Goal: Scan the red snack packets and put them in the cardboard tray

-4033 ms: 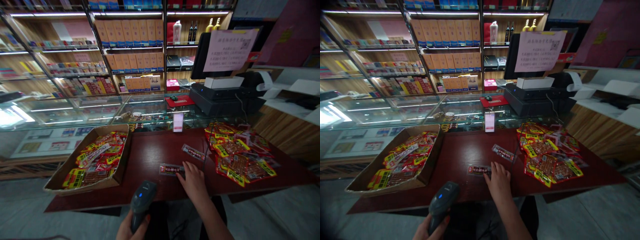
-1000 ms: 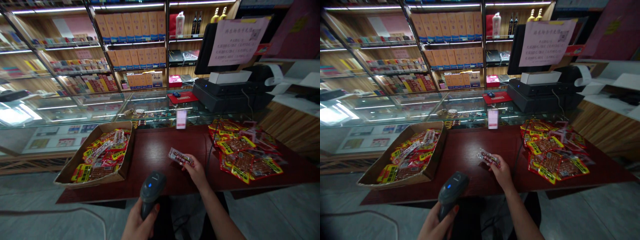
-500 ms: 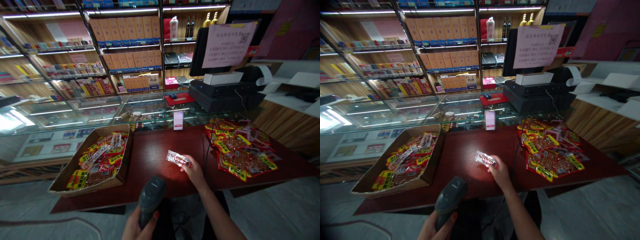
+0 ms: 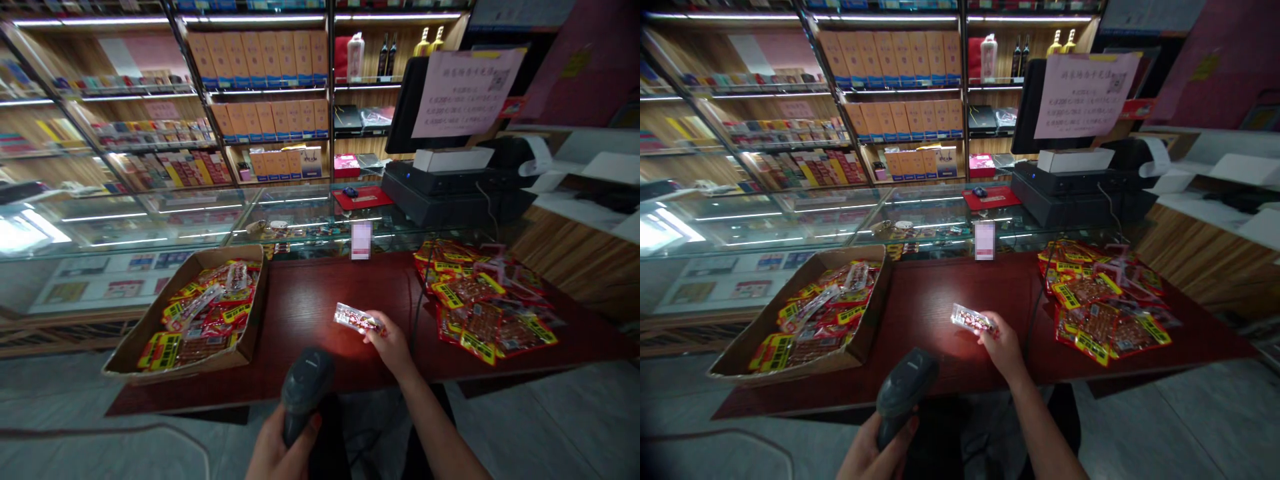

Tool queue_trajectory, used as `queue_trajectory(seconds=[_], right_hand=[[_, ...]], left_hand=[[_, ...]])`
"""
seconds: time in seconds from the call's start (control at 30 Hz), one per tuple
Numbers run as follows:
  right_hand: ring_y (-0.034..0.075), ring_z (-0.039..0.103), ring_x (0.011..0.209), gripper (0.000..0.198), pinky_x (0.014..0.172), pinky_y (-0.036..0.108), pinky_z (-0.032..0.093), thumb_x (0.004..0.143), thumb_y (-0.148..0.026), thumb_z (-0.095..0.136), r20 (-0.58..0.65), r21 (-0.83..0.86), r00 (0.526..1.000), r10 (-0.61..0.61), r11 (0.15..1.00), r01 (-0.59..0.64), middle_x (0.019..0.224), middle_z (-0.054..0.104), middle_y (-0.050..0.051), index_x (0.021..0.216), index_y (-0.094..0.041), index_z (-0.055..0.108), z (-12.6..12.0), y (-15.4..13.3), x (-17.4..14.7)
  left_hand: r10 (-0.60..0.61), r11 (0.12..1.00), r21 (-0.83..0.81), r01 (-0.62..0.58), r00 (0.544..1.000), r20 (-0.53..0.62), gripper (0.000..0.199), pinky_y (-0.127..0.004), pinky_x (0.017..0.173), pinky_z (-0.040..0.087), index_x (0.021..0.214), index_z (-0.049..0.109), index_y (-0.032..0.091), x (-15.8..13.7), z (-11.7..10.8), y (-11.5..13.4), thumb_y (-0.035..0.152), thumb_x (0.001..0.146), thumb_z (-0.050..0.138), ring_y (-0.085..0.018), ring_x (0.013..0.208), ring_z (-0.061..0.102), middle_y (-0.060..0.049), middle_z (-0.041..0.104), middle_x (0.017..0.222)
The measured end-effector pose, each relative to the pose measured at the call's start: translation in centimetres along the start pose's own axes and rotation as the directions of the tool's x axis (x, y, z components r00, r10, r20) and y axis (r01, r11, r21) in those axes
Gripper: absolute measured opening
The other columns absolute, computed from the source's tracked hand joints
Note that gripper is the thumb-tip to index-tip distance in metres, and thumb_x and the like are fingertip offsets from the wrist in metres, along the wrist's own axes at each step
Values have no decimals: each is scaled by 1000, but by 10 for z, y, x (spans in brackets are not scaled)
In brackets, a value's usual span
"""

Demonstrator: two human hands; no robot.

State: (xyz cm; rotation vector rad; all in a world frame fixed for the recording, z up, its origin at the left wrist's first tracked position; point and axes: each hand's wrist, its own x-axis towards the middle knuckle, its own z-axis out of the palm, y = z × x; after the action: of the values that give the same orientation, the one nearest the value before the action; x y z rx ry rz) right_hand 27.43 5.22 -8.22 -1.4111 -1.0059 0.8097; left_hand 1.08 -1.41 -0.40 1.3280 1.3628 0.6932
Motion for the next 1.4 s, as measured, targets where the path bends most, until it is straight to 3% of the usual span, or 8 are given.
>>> queue_trajectory(seconds=[0.23,0.47,0.63,1.0,1.23,1.4], right_hand=[[16,66,65,29,67,29,55,77,-27,61,19,27,999,-51,998,51,89,73,1,105,-22,67,-1,-1,-2],[17,67,69,32,64,29,57,77,-24,61,36,26,999,-31,999,30,99,74,3,107,-22,68,1,0,0],[17,67,69,30,64,28,57,76,-26,61,13,68,999,-43,997,42,99,74,3,105,-22,68,2,-1,0],[15,66,66,27,64,26,55,75,-24,61,23,74,999,-48,996,46,96,74,2,101,-22,69,2,1,0],[22,70,94,29,80,31,56,72,-23,63,8,25,997,-81,996,81,102,76,4,101,-22,71,1,2,2],[16,67,67,28,64,27,54,74,-25,61,27,35,999,-46,998,45,91,75,1,100,-22,70,1,-5,0]], left_hand=[[-32,999,1,32,997,76,53,-18,38,31,92,63,16,12,8,3,67,78,65,-9,38,39,11,43,46],[61,998,4,-61,998,-18,56,-21,47,40,78,62,16,9,3,-1,72,79,60,-12,44,48,7,48,47],[-25,1000,8,25,998,55,62,-20,39,31,95,61,14,11,4,1,73,78,59,-9,36,37,12,41,43],[-4,998,-63,6,999,39,45,-18,34,29,84,57,18,32,25,8,62,76,65,-8,32,38,12,41,43],[27,998,-56,-23,998,65,33,-18,33,31,82,56,20,46,35,9,52,80,66,-9,32,40,12,41,44],[46,998,-45,-42,996,79,37,-17,35,30,84,57,18,43,33,14,54,80,65,-8,34,39,12,43,45]])
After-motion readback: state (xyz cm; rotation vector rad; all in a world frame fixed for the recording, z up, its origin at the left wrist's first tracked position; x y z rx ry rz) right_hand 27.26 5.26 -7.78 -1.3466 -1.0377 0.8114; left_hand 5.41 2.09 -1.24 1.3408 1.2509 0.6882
